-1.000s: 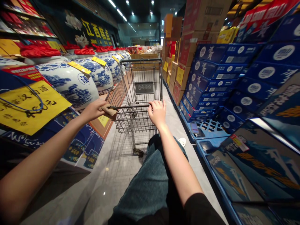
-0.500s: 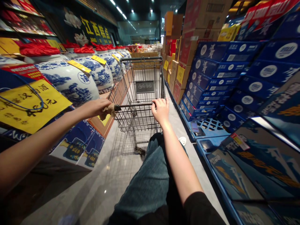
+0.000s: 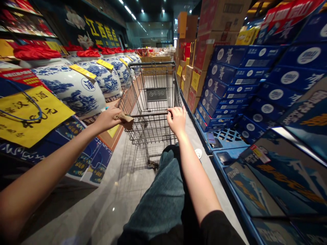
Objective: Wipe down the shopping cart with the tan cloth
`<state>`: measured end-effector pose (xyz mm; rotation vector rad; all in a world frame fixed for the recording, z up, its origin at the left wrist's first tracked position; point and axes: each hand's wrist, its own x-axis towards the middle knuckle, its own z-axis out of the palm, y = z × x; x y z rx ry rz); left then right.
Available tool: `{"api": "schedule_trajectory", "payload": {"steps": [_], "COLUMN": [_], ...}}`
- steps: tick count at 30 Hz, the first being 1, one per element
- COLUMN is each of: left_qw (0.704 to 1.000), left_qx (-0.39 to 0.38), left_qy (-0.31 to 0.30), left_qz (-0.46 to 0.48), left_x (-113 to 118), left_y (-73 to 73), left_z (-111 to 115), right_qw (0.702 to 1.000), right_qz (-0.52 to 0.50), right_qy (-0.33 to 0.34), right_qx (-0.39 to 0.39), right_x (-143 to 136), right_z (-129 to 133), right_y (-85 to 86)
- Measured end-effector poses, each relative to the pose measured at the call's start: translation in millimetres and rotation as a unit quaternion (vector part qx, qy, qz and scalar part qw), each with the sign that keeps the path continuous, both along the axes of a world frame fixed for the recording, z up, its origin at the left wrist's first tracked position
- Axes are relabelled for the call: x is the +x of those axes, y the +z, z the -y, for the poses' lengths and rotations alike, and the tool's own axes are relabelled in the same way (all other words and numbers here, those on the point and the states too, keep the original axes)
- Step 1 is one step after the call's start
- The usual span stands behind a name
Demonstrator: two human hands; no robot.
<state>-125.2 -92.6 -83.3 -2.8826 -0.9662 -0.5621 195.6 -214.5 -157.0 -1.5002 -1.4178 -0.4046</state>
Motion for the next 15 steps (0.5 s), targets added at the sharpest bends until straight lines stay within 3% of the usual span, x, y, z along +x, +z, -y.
{"api": "schedule_trajectory", "payload": {"steps": [6, 10, 15], "left_qw": [0.995, 0.982, 0.981], "left_qx": [-0.066, -0.122, -0.009], "left_qy": [-0.049, -0.108, -0.100], "left_qz": [-0.047, -0.097, -0.167], "left_x": [-9, -26, -39], "left_y": [15.1, 26.3, 30.1], "left_z": [3, -8, -27], "right_qw": [1.000, 1.000, 1.000], "right_qz": [0.000, 0.006, 0.000], "right_qy": [0.001, 0.006, 0.000], "right_qx": [-0.014, -0.022, -0.017], "right_x": [3, 0, -3], "right_z": [2, 1, -1], "right_y": [2.9, 3.9, 3.1]}}
